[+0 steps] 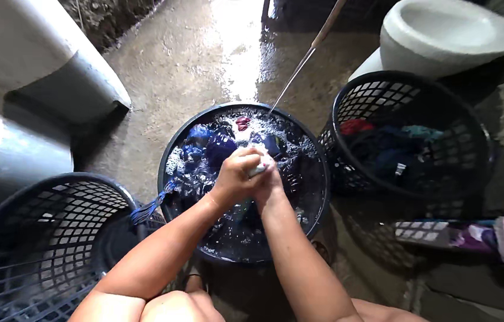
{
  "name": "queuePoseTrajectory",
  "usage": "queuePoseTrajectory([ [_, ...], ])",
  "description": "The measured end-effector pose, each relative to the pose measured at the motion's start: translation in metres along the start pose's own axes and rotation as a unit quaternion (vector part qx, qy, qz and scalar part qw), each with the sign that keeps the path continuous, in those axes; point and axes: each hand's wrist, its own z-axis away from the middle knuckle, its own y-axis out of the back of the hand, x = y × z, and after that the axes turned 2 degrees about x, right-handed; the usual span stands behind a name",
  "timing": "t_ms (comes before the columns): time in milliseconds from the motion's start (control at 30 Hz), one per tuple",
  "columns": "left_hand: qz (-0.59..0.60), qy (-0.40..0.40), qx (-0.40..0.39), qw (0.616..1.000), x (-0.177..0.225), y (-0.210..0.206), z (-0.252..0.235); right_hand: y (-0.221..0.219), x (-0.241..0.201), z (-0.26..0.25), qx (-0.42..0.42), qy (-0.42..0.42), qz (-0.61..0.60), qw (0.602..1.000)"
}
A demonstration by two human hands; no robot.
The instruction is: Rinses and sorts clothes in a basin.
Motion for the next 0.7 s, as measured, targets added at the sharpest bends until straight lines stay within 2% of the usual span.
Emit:
queuePoseTrajectory([
  [133,-0.012,0.024,0.007,1.000,-0.006,-0.008,0.004,0.005,0.012,0.003,0.065,0.022,0.049,0.996],
  [300,-0.030,0.053,0.004,0.998,-0.006,-0.009,0.003,0.001,0.014,0.005,0.099,0.029,0.046,0.994],
  [467,-0.018,0.078,-0.031,0.996,-0.007,-0.012,0.001,0.014,0.012,-0.002,0.064,0.021,0.049,0.997],
  [533,0.022,0.096,-0.075,0.992,-0.007,-0.007,-0.004,0.018,-0.005,-0.006,0.068,-0.008,0.043,0.997],
  [600,0.085,0.141,-0.117,0.979,-0.010,0.006,-0.011,0.020,-0.039,-0.007,0.094,0.011,0.035,0.995],
  [700,0.117,0.245,-0.098,0.957,-0.020,0.021,-0.009,0.038,-0.099,-0.010,0.044,0.174,-0.105,0.978],
])
